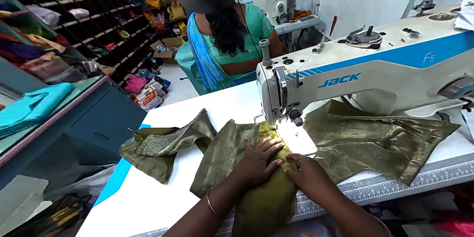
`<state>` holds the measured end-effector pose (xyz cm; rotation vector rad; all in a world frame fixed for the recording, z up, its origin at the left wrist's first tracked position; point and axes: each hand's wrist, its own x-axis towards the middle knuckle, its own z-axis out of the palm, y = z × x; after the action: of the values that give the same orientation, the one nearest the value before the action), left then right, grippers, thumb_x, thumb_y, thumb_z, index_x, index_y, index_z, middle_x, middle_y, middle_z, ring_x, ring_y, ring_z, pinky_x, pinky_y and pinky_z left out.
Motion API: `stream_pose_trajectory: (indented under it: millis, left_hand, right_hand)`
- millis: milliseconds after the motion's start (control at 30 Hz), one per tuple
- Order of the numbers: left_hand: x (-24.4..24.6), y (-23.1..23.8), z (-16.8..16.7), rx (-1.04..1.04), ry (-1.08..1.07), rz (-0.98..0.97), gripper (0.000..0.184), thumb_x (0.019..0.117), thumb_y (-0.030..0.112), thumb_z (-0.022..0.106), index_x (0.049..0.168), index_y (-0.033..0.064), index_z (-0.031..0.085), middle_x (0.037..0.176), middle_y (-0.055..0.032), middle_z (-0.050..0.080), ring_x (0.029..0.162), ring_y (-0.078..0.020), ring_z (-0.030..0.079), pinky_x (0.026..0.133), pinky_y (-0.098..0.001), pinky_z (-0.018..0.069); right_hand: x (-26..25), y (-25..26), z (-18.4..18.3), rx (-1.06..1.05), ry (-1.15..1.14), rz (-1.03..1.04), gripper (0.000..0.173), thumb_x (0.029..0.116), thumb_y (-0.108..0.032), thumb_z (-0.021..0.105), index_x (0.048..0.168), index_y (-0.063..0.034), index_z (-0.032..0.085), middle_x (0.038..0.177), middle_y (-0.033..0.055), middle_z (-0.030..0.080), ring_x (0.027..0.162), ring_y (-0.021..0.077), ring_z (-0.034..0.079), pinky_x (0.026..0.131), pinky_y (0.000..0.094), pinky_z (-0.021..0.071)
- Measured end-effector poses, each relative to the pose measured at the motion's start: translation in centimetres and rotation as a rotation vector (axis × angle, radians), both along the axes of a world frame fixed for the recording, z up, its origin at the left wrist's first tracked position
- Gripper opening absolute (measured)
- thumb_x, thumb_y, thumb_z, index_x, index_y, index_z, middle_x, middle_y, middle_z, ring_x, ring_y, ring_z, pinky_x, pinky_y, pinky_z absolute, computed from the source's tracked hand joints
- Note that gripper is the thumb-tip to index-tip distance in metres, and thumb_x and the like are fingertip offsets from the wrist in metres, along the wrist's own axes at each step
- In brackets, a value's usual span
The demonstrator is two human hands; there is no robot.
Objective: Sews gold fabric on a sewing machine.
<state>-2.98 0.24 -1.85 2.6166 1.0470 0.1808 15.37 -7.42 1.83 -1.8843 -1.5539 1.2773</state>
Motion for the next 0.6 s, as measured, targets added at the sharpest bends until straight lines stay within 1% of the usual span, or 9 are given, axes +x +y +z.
stream_pose_trajectory:
  millis: [167,233,300,400,433,467,533,567,600]
  left_hand:
    - [-0.1,0.7,0.3,-0.017,0.003,0.004,0.052,0.1076,0.047,0.039,0.153,0.0227,0.051,0.159,0.0021,0.045,0.155,-0.0229,0.029,0.117,-0.0752,0.0059]
    - [-0.3,1.1,0.1,0.009,-0.014,-0.003,0.053,0.107,0.048,0.039,0.151,0.0231,0.052,0.158,0.002,0.047,0.154,-0.0231,0.031,0.117,-0.0756,0.0079]
    - [-0.4,1.5,0.1,0.012,-0.024,-0.018,0.052,0.1067,0.047,0.04,0.152,0.0228,0.052,0.158,0.0012,0.047,0.153,-0.0232,0.032,0.117,-0.0753,0.0079]
    - [-0.6,2.4,0.3,-0.017,-0.042,-0.03,0.049,0.1064,0.042,0.044,0.15,0.0229,0.054,0.157,0.0014,0.048,0.153,-0.0219,0.033,0.118,-0.0743,0.0066]
    - [-0.6,2.7,0.4,-0.039,-0.056,-0.03,0.047,0.1063,0.04,0.046,0.149,0.0226,0.055,0.156,0.0013,0.049,0.152,-0.0216,0.033,0.118,-0.0744,0.0061]
    - [-0.6,2.9,0.6,-0.065,-0.06,-0.029,0.046,0.1065,0.038,0.046,0.149,0.0222,0.056,0.156,0.001,0.049,0.153,-0.0216,0.032,0.118,-0.0744,0.0059]
    - [-0.5,2.8,1.2,-0.114,-0.055,-0.019,0.044,0.1084,0.035,0.041,0.148,0.0205,0.057,0.156,0.0004,0.047,0.153,-0.022,0.031,0.118,-0.074,0.0072]
    - [-0.4,2.6,1.3,-0.118,-0.059,-0.014,0.044,0.1092,0.033,0.038,0.146,0.0185,0.059,0.156,-0.0003,0.048,0.152,-0.0223,0.032,0.118,-0.0737,0.0087]
    - [-0.2,2.1,1.4,-0.123,-0.065,-0.001,0.045,0.1098,0.031,0.035,0.144,0.0162,0.06,0.155,-0.001,0.049,0.152,-0.0225,0.033,0.119,-0.0733,0.0088]
  right_hand:
    - [-0.2,0.4,0.1,0.004,-0.006,-0.007,0.048,0.1042,-0.02,0.06,0.148,-0.0027,0.051,0.132,0.0179,0.064,0.117,0.0275,0.065,0.103,0.0436,0.0495]
    - [-0.3,0.7,0.0,0.019,-0.015,-0.005,0.047,0.1046,-0.02,0.059,0.147,-0.0022,0.051,0.133,0.018,0.064,0.119,0.0277,0.064,0.104,0.0439,0.0489]
    - [-0.4,0.9,-0.1,0.039,-0.028,0.0,0.045,0.1053,-0.021,0.058,0.146,-0.0018,0.052,0.133,0.0187,0.064,0.119,0.0284,0.064,0.104,0.0447,0.0487]
    - [-1.0,0.9,0.3,0.06,-0.076,0.047,0.047,0.1054,-0.021,0.056,0.149,-0.0049,0.05,0.131,0.0192,0.065,0.121,0.0313,0.063,0.105,0.047,0.0482]
    - [-1.4,0.7,0.6,0.071,-0.087,0.08,0.048,0.1046,-0.021,0.057,0.15,-0.0058,0.049,0.13,0.0209,0.065,0.121,0.0333,0.063,0.105,0.0486,0.0484]
    - [-1.9,0.4,0.9,0.068,-0.092,0.11,0.052,0.104,-0.02,0.058,0.152,-0.0064,0.045,0.13,0.0221,0.064,0.122,0.0342,0.063,0.105,0.0488,0.0482]
    - [-2.7,0.1,1.6,0.048,-0.101,0.149,0.061,0.1052,-0.019,0.056,0.16,-0.0064,0.032,0.134,0.0234,0.061,0.124,0.0348,0.061,0.107,0.0477,0.0471]
    - [-2.9,0.0,1.9,0.046,-0.097,0.146,0.063,0.1057,-0.019,0.056,0.161,-0.007,0.028,0.135,0.0231,0.061,0.124,0.034,0.061,0.107,0.0465,0.047]
    - [-2.9,-0.1,2.0,0.049,-0.079,0.131,0.065,0.1054,-0.019,0.057,0.162,-0.0075,0.027,0.137,0.0228,0.06,0.124,0.0333,0.061,0.107,0.0457,0.0471]
